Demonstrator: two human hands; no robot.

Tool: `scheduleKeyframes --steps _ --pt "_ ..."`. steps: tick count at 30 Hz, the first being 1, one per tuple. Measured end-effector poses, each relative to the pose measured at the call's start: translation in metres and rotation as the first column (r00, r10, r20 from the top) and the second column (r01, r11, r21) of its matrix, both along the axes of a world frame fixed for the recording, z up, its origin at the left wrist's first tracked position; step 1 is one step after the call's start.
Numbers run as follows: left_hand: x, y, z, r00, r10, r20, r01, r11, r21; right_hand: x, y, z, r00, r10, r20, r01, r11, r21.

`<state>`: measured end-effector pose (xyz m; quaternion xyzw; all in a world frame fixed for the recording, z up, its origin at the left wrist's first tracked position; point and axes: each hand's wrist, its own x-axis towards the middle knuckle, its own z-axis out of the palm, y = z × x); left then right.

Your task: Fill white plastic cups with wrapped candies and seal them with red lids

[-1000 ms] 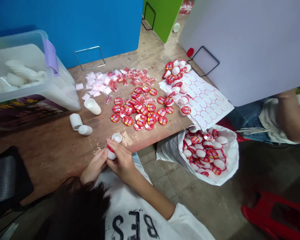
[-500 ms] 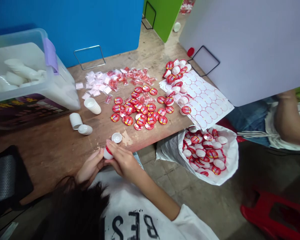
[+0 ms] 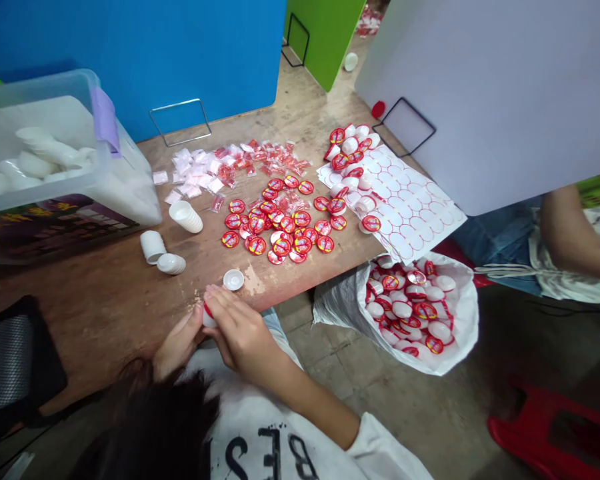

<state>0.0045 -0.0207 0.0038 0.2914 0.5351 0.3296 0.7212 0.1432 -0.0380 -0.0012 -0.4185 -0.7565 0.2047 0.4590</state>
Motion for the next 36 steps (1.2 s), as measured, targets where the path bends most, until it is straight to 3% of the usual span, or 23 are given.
scheduleKeyframes --steps 3,10,16,20,23,32,36 --pt "0.002 -0.007 -0.001 0.997 0.078 -0.017 -0.078 0.997 -0.011 -0.002 0.000 0.007 0.999 -0.049 0.021 0.047 0.997 0.065" --pt "0.000 -0.007 0.003 0.995 0.101 0.011 -0.100 0.994 -0.042 -0.004 0.004 0.003 0.999 -0.037 0.015 0.036 0.996 0.087" --pt "0.003 0.002 0.012 0.998 0.065 0.017 -0.064 0.995 -0.078 0.006 0.012 -0.003 0.991 0.049 -0.128 -0.050 0.999 -0.001" --pt "0.007 0.009 0.024 0.987 0.007 0.161 0.015 0.991 -0.136 0.009 0.017 -0.002 0.963 0.022 -0.268 -0.063 0.987 -0.147" --pt "0.007 0.013 0.028 0.969 0.003 0.246 0.034 0.989 -0.145 0.006 0.020 -0.003 0.942 0.020 -0.334 -0.078 0.984 -0.162" --pt "0.017 0.013 0.032 0.968 -0.028 0.249 0.032 0.999 -0.012 0.003 0.020 0.002 0.906 -0.013 -0.423 -0.087 0.973 -0.216" --pt "0.017 0.014 0.029 0.990 -0.004 0.141 -0.008 0.996 0.084 0.003 0.021 0.002 0.886 -0.058 -0.460 -0.038 0.980 -0.197"
